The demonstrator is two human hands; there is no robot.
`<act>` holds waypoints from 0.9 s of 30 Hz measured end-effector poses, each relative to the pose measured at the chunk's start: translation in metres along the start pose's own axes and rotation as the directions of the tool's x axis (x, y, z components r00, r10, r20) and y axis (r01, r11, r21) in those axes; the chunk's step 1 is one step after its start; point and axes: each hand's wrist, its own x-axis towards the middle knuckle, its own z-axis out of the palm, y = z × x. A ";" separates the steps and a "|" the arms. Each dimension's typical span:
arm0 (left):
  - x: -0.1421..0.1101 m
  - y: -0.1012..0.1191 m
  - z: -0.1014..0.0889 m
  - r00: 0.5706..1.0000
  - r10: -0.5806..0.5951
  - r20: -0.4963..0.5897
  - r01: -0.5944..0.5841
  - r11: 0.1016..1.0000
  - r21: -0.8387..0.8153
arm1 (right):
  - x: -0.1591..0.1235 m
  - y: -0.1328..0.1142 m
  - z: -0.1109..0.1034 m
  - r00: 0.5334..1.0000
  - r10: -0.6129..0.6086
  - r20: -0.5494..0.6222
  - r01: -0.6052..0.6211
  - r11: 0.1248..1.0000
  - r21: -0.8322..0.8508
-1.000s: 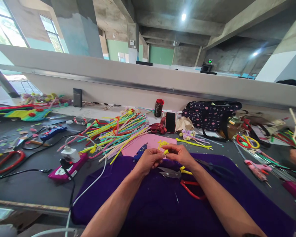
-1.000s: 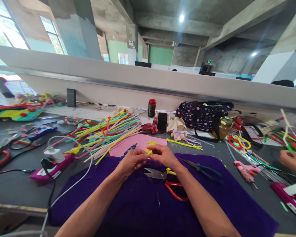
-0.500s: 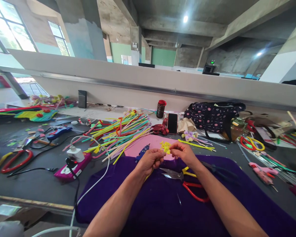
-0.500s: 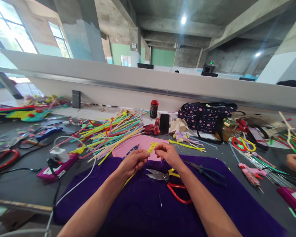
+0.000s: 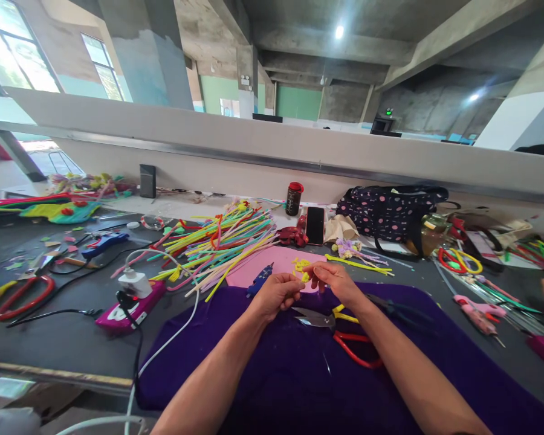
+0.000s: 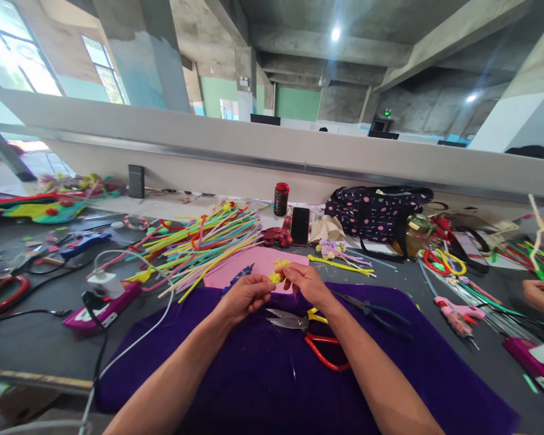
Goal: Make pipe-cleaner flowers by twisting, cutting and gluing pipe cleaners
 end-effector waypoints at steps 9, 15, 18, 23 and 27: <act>-0.004 0.004 -0.001 0.990 0.122 -0.075 -0.112 0.985 0.128 | 0.003 0.004 -0.007 0.985 0.076 -0.152 -0.073 0.997 0.026; -0.005 0.004 -0.001 0.999 0.041 -0.017 -0.040 0.996 0.074 | -0.001 -0.002 -0.004 0.995 0.072 -0.067 -0.076 0.995 -0.061; -0.004 0.002 -0.001 0.999 -0.014 0.029 0.014 1.000 0.022 | -0.003 -0.004 -0.003 0.999 0.020 0.034 -0.018 0.998 -0.065; -0.003 0.001 -0.002 0.995 -0.076 0.065 0.077 0.997 -0.014 | -0.003 -0.001 -0.002 0.997 -0.037 0.065 0.042 0.996 -0.078; -0.005 0.003 0.000 0.994 -0.087 0.065 0.090 0.994 -0.054 | -0.002 0.001 0.000 0.998 -0.045 0.043 0.047 0.998 -0.052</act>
